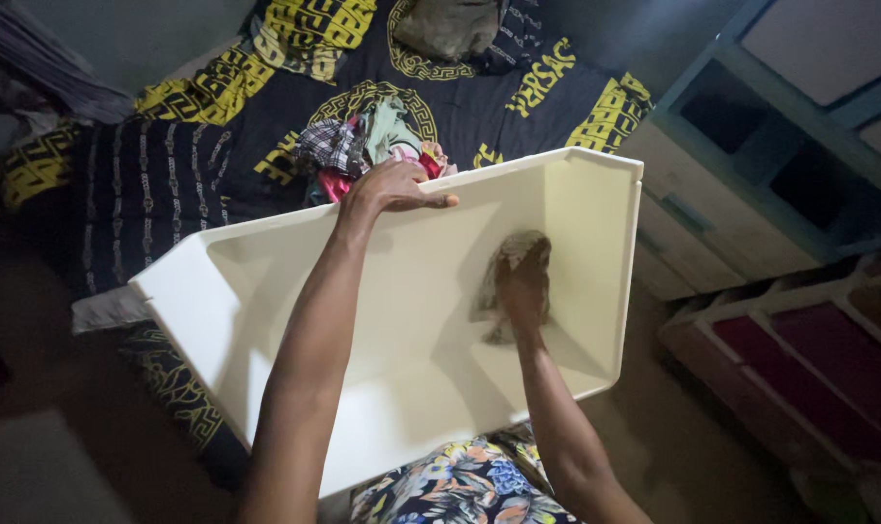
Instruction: The person wipes the interior surfaces of a white plastic container using a cloth. They hold the container with one hand and scrub the sides and bottom with the other, moving the cloth across different areas throughout the clip.
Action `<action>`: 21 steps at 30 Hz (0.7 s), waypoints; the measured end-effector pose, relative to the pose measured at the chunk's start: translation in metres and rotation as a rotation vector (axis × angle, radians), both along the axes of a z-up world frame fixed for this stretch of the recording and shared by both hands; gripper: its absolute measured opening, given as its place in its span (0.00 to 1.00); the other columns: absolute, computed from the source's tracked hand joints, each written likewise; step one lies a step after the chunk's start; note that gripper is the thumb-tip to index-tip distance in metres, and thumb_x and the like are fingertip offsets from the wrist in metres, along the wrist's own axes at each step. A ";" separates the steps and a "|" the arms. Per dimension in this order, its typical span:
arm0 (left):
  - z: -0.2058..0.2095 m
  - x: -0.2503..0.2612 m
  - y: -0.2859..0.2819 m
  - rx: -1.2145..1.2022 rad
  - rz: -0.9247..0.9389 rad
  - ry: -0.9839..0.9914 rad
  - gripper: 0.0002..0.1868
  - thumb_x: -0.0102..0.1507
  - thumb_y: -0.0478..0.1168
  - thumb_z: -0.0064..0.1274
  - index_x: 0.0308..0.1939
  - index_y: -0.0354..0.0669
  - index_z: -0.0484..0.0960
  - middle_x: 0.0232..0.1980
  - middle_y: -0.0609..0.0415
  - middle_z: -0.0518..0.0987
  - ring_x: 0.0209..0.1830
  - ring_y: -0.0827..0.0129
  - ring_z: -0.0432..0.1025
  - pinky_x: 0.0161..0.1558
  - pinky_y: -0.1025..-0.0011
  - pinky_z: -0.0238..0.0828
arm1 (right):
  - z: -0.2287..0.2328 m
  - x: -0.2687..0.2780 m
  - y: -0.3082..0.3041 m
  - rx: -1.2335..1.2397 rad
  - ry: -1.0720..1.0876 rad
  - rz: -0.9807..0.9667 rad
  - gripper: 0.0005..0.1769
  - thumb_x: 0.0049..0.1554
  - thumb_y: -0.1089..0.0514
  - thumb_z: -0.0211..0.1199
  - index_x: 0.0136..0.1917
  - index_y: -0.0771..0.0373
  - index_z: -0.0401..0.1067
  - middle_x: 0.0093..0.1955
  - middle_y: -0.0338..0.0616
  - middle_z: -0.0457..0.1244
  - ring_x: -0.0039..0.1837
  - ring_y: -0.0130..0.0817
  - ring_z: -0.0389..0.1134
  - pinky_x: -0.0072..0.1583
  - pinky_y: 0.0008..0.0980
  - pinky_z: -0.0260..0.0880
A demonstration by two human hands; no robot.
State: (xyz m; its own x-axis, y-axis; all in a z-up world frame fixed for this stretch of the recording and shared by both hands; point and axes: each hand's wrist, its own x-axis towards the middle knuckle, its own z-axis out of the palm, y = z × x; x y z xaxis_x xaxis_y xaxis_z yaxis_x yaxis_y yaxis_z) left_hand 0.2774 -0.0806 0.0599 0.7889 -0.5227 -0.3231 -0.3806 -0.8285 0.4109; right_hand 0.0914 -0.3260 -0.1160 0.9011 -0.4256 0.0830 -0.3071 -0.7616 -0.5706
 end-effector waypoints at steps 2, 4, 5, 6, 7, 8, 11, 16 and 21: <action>0.000 -0.002 -0.002 -0.009 0.029 -0.002 0.57 0.44 0.90 0.39 0.27 0.33 0.83 0.32 0.39 0.81 0.36 0.49 0.78 0.39 0.49 0.70 | 0.005 0.002 0.009 -0.025 0.009 -0.051 0.50 0.62 0.39 0.55 0.81 0.75 0.43 0.80 0.71 0.48 0.79 0.60 0.53 0.77 0.46 0.54; 0.000 -0.003 -0.005 -0.027 0.034 -0.002 0.56 0.49 0.89 0.34 0.26 0.34 0.83 0.32 0.39 0.81 0.36 0.48 0.78 0.40 0.49 0.69 | 0.009 0.016 0.024 -0.017 -0.056 -0.041 0.49 0.64 0.39 0.55 0.82 0.74 0.43 0.78 0.72 0.51 0.76 0.62 0.56 0.75 0.48 0.56; -0.001 -0.003 -0.006 -0.038 0.027 -0.001 0.55 0.53 0.88 0.30 0.26 0.35 0.83 0.33 0.40 0.81 0.36 0.48 0.77 0.41 0.49 0.69 | 0.010 0.032 0.039 0.006 -0.125 -0.001 0.49 0.64 0.40 0.57 0.82 0.75 0.42 0.75 0.75 0.51 0.73 0.66 0.57 0.72 0.51 0.57; -0.002 -0.004 -0.005 -0.049 0.021 -0.001 0.55 0.56 0.87 0.26 0.26 0.36 0.83 0.33 0.40 0.82 0.36 0.48 0.77 0.42 0.50 0.69 | 0.011 0.048 0.056 0.029 -0.195 0.039 0.50 0.65 0.40 0.58 0.82 0.75 0.41 0.72 0.78 0.52 0.70 0.69 0.57 0.69 0.54 0.59; -0.002 -0.006 -0.006 -0.044 0.033 0.026 0.55 0.58 0.86 0.25 0.28 0.36 0.84 0.35 0.40 0.82 0.39 0.47 0.77 0.45 0.50 0.69 | 0.012 0.060 0.075 0.035 -0.220 0.096 0.49 0.65 0.41 0.58 0.82 0.75 0.42 0.73 0.77 0.52 0.70 0.69 0.57 0.70 0.55 0.58; -0.001 -0.007 -0.008 -0.039 0.046 0.053 0.55 0.59 0.85 0.23 0.31 0.37 0.85 0.38 0.39 0.83 0.41 0.47 0.78 0.47 0.51 0.69 | 0.014 0.067 0.097 0.031 -0.230 0.160 0.49 0.65 0.41 0.58 0.82 0.74 0.42 0.73 0.76 0.52 0.71 0.68 0.57 0.70 0.56 0.57; 0.003 -0.004 -0.017 -0.067 0.069 0.048 0.52 0.57 0.85 0.25 0.43 0.44 0.85 0.49 0.42 0.83 0.53 0.46 0.75 0.56 0.52 0.66 | 0.028 0.053 0.159 -0.039 -0.157 0.452 0.47 0.65 0.42 0.57 0.82 0.72 0.43 0.73 0.74 0.52 0.72 0.67 0.56 0.71 0.58 0.55; 0.010 -0.008 -0.019 -0.079 0.120 0.128 0.53 0.52 0.86 0.28 0.55 0.52 0.84 0.61 0.44 0.79 0.64 0.48 0.71 0.63 0.55 0.63 | 0.042 -0.029 0.208 -0.206 -0.151 0.987 0.45 0.64 0.43 0.56 0.83 0.70 0.45 0.73 0.71 0.52 0.74 0.66 0.55 0.72 0.63 0.51; 0.016 -0.015 -0.017 -0.092 0.123 0.126 0.53 0.51 0.87 0.28 0.53 0.54 0.86 0.60 0.42 0.80 0.63 0.48 0.71 0.63 0.56 0.64 | 0.043 -0.025 0.181 -0.247 -0.145 1.068 0.43 0.64 0.44 0.55 0.83 0.67 0.47 0.74 0.67 0.53 0.75 0.64 0.53 0.73 0.67 0.48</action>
State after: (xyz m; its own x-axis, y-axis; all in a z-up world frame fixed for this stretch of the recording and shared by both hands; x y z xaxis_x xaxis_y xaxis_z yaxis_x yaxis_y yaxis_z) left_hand 0.2627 -0.0978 0.0760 0.8052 -0.4565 -0.3786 -0.2191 -0.8222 0.5254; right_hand 0.0661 -0.1450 -0.0735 0.7700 0.6080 0.1934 0.6337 -0.6933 -0.3433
